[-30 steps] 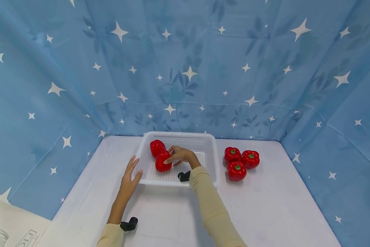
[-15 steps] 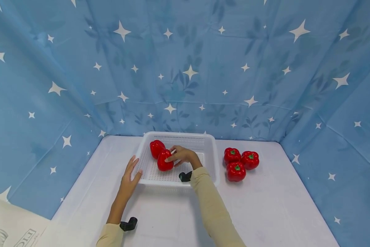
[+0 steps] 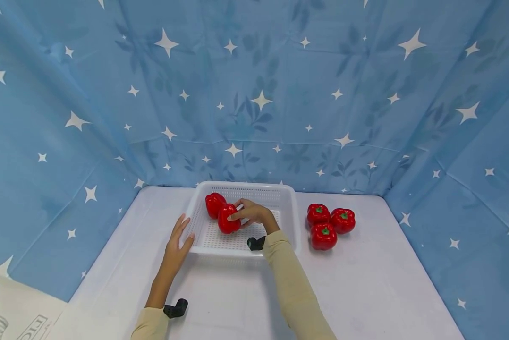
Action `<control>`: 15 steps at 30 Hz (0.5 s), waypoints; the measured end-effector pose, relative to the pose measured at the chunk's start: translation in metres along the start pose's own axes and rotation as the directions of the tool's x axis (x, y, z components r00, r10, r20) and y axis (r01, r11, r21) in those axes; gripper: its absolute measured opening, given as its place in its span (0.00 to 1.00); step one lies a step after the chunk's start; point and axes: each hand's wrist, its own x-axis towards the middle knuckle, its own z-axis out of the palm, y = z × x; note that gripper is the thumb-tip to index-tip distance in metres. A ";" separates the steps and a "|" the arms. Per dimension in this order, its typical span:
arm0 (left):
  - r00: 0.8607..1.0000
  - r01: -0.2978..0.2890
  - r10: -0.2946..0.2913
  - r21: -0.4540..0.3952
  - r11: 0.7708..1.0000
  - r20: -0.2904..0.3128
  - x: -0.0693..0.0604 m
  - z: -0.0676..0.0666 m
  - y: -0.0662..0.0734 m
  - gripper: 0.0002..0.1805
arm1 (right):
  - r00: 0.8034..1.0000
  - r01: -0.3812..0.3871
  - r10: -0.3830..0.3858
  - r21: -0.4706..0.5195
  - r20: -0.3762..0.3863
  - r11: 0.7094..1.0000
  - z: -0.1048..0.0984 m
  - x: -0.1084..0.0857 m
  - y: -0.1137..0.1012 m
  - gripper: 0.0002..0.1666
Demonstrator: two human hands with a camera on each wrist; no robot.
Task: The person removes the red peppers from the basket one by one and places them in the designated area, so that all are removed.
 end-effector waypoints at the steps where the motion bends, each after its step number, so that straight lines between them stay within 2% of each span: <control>1: 1.000 -0.002 0.002 0.001 1.000 0.000 0.000 0.000 0.000 0.30 | 1.000 0.001 -0.001 0.005 -0.001 1.000 0.000 -0.001 -0.001 0.38; 15: 1.000 -0.011 0.011 -0.001 1.000 0.000 0.000 -0.001 -0.002 0.30 | 0.996 0.090 -0.090 0.054 0.001 0.994 -0.013 -0.007 -0.006 0.38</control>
